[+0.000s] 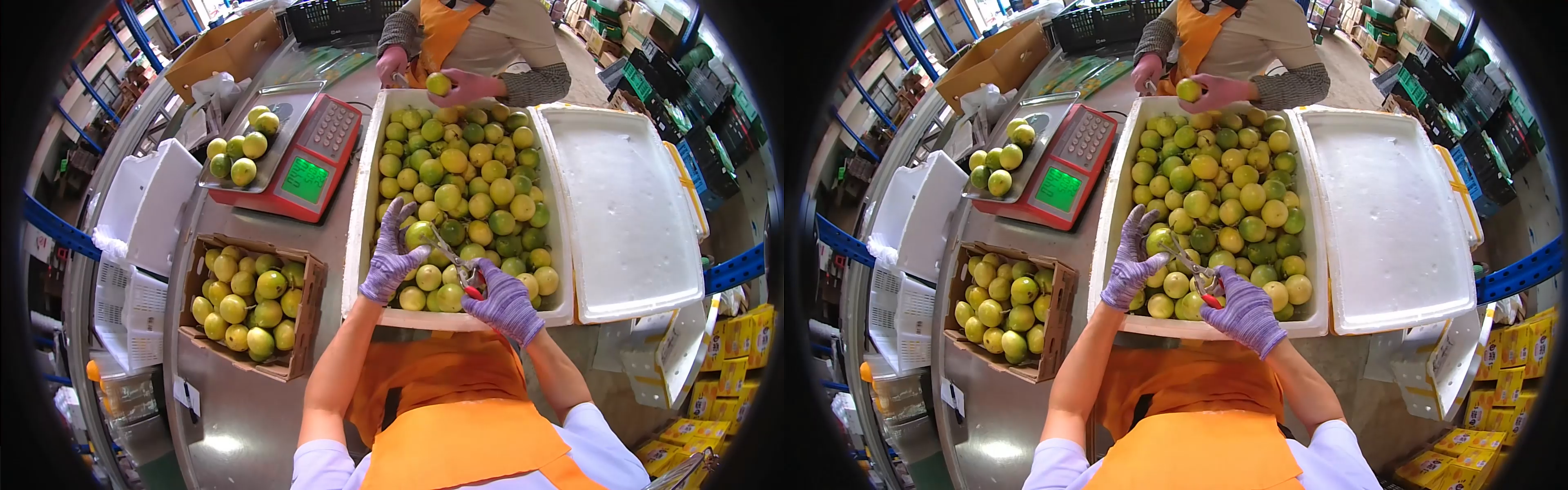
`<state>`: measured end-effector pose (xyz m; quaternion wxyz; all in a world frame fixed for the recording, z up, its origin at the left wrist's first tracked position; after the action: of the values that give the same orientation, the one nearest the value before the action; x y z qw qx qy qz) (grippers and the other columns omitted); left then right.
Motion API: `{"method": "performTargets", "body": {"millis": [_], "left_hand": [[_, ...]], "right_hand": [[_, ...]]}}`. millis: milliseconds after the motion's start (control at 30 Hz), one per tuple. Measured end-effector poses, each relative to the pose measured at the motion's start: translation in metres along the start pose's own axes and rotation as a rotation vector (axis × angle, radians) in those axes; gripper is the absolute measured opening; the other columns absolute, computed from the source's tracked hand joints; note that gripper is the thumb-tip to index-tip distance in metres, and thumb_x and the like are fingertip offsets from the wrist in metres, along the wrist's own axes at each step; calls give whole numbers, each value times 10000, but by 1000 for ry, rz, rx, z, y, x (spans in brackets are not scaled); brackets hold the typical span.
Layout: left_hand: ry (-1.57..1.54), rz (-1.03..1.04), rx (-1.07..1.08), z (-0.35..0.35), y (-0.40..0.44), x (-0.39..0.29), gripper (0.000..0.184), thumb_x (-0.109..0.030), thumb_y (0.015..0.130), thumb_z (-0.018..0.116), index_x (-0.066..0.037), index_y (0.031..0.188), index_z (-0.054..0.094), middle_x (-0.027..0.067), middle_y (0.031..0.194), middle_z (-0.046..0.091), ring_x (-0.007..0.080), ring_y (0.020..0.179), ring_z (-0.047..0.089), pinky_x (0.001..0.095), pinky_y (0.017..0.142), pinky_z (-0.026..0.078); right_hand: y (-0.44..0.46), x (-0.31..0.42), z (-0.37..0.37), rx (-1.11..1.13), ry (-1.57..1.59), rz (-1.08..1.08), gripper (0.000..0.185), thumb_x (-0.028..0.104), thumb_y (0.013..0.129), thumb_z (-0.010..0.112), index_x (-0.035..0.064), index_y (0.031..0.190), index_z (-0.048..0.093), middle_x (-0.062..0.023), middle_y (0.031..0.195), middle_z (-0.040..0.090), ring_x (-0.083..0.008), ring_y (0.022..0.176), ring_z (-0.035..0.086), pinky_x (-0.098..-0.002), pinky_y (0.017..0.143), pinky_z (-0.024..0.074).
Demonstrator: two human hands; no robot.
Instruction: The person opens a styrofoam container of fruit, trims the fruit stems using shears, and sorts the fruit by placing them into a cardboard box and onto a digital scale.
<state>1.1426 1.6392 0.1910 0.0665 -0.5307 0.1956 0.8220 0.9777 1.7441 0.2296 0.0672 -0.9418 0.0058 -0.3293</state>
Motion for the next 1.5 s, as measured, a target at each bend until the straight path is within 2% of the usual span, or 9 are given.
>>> {"method": "performTargets", "body": {"millis": [233, 467, 600, 633, 767, 900, 1000, 1233, 1500], "left_hand": [[-39, 5, -123, -5, -2, -10, 1033, 26, 713, 738, -187, 1543, 163, 116, 1494, 344, 204, 1200, 508, 342, 995, 476], [81, -138, 144, 22, -11, 8, 941, -15, 742, 750, -130, 1528, 246, 95, 1491, 376, 166, 1188, 502, 325, 1009, 442], [-175, -248, 73, 4, -10, 17, 650, -154, 822, 724, -62, 1401, 445, 64, 1357, 487, 164, 1135, 544, 304, 1005, 459], [-282, -383, -5, 0, -12, 25, 505, -245, 851, 713, -57, 1288, 545, 33, 1200, 576, 140, 1050, 578, 282, 937, 493], [127, -499, -163, -32, -7, 32, 316, -351, 836, 728, -43, 903, 701, 37, 930, 659, 156, 838, 607, 277, 768, 502], [1206, -321, 303, -1, 1, 24, 460, -458, 793, 749, -49, 996, 694, 154, 970, 629, 298, 917, 635, 405, 834, 513], [1753, -536, 585, 24, -9, 38, 544, -542, 753, 721, -119, 1094, 687, 183, 1176, 569, 349, 1012, 628, 469, 870, 509], [1903, -652, 918, 36, -14, 73, 650, -582, 748, 693, -121, 1205, 654, 202, 1239, 576, 346, 1107, 609, 479, 874, 526], [1665, -686, 733, 19, -20, 54, 757, -609, 684, 727, -168, 1286, 601, 220, 1328, 488, 376, 1145, 579, 477, 961, 484]], "right_hand": [[1, -6, -3, -23, 3, 33, 594, 367, 726, 716, 54, 1190, 517, -170, 979, 669, -353, 892, 658, -429, 779, 520], [6, -13, 3, -3, 22, 40, 559, 324, 749, 706, 37, 1206, 558, -188, 906, 676, -356, 846, 665, -427, 766, 525], [-1, -20, -1, -82, 154, 22, 514, 290, 770, 704, 33, 1199, 582, -193, 880, 675, -336, 799, 669, -402, 743, 531], [-3, -22, -3, -110, 184, 22, 502, 282, 775, 705, 33, 1195, 586, -190, 874, 674, -326, 786, 671, -393, 735, 531], [-11, -24, -9, -126, 294, 34, 475, 260, 790, 704, 33, 1189, 584, -166, 840, 662, -269, 758, 665, -366, 719, 524], [-17, -27, -10, -146, 311, 17, 449, 239, 801, 695, 32, 1182, 582, -154, 840, 657, -253, 755, 656, -355, 718, 521], [-16, -28, -8, -119, 339, 41, 440, 227, 806, 689, 36, 1187, 580, -146, 859, 659, -249, 765, 652, -348, 728, 520], [-17, -31, -5, -118, 403, 41, 435, 218, 812, 691, 37, 1192, 580, -117, 900, 661, -204, 796, 640, -326, 758, 515], [-20, -39, -4, -114, 448, 69, 467, 231, 815, 712, 48, 1223, 580, -75, 888, 651, -148, 796, 609, -302, 761, 508]]}}
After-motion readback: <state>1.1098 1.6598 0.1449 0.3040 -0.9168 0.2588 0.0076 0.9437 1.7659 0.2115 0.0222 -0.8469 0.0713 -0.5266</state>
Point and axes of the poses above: each hand's wrist, its own y-axis towards the middle knuckle, its own z-axis out of the palm, x = y × z, the point moved 10 cm from there along y, towards the middle knuckle
